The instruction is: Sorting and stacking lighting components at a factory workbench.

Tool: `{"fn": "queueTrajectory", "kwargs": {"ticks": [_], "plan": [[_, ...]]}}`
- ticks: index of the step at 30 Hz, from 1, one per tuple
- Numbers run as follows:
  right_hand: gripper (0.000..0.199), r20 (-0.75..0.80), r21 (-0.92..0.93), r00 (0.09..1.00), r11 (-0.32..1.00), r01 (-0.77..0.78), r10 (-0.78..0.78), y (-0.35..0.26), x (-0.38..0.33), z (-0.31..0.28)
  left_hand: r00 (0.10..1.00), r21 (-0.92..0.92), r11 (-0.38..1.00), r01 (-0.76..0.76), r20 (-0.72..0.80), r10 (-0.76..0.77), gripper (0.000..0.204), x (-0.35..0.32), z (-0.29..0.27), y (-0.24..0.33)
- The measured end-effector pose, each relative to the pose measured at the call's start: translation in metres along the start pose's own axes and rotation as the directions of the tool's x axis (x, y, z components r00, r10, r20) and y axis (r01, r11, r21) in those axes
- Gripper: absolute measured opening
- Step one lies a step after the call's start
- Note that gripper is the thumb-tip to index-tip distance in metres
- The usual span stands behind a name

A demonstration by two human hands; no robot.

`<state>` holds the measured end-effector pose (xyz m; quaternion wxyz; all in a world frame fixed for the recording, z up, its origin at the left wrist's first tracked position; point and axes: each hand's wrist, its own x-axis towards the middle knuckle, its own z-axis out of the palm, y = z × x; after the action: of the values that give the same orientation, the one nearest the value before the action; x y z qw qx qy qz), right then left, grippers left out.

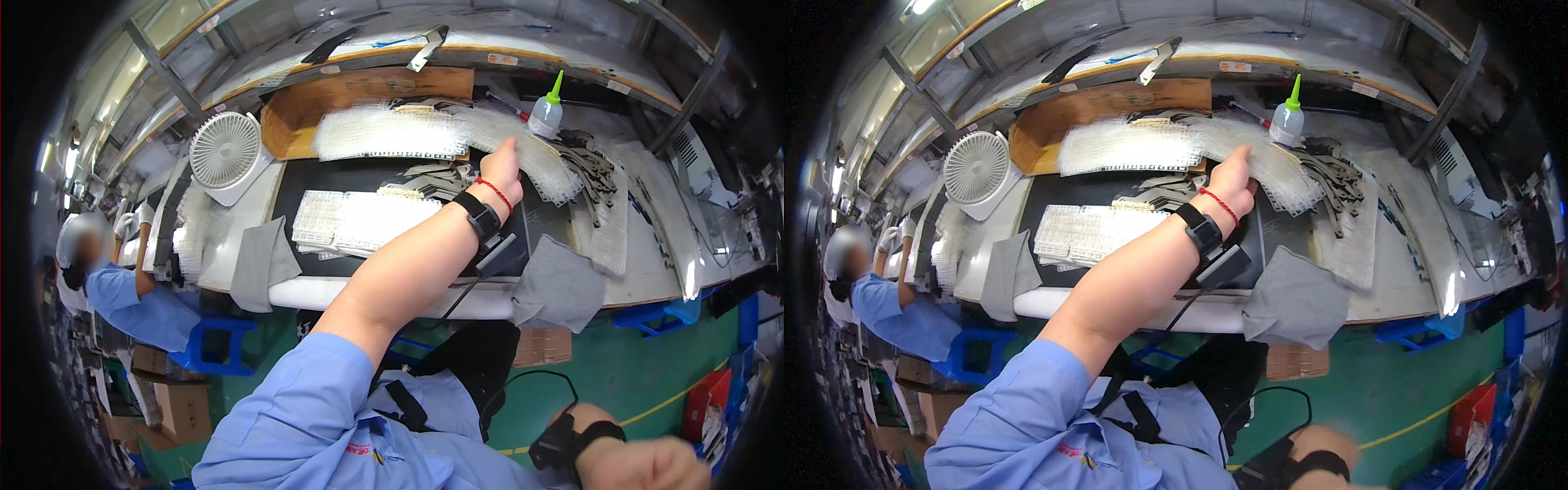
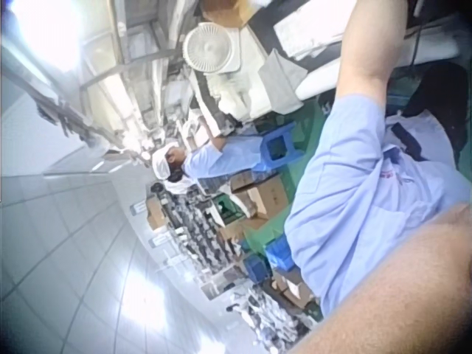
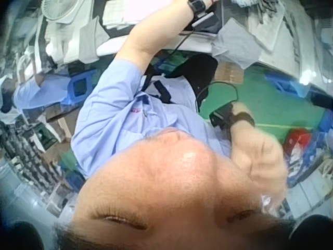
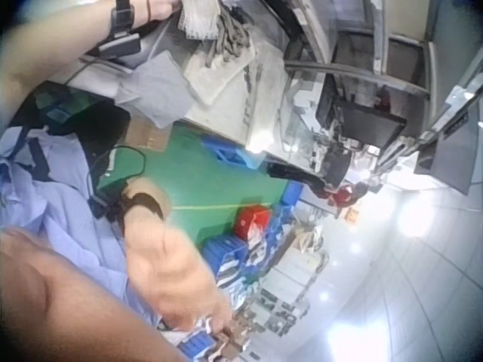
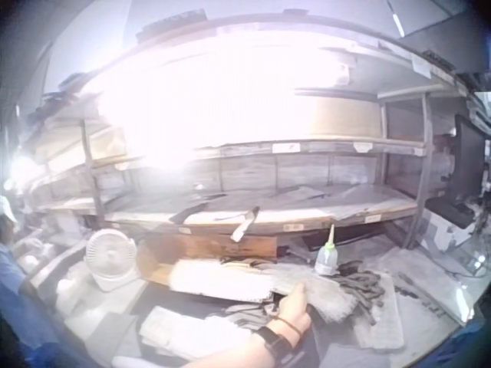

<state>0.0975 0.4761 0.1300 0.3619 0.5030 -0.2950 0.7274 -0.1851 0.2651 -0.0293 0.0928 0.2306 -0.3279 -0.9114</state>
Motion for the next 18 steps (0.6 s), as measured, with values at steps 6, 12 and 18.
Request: {"fn": "queueTrajectory", "kwargs": {"ticks": [6, 12, 18], "plan": [[0.027, -0.433, 0.031, 0.737, 0.826, -0.563, 0.519, 0.058, -0.062, -0.029, 1.0, 0.058, 0.998, 0.003, 0.015, -0.004, 0.029, 0.042, -0.006, -0.007], [0.02, -0.645, -0.013, 0.451, 0.58, -0.814, 0.618, 0.087, -0.117, -0.076, 0.999, 0.173, 0.985, -0.022, 0.029, 0.017, 0.027, 0.013, 0.007, 0.002], [0.018, -0.659, 0.015, 0.392, 0.532, -0.846, 0.642, 0.1, -0.131, -0.087, 0.988, 0.017, 1.0, -0.01, 0.153, 0.007, 0.028, 0.0, 0.013, 0.039]]}}
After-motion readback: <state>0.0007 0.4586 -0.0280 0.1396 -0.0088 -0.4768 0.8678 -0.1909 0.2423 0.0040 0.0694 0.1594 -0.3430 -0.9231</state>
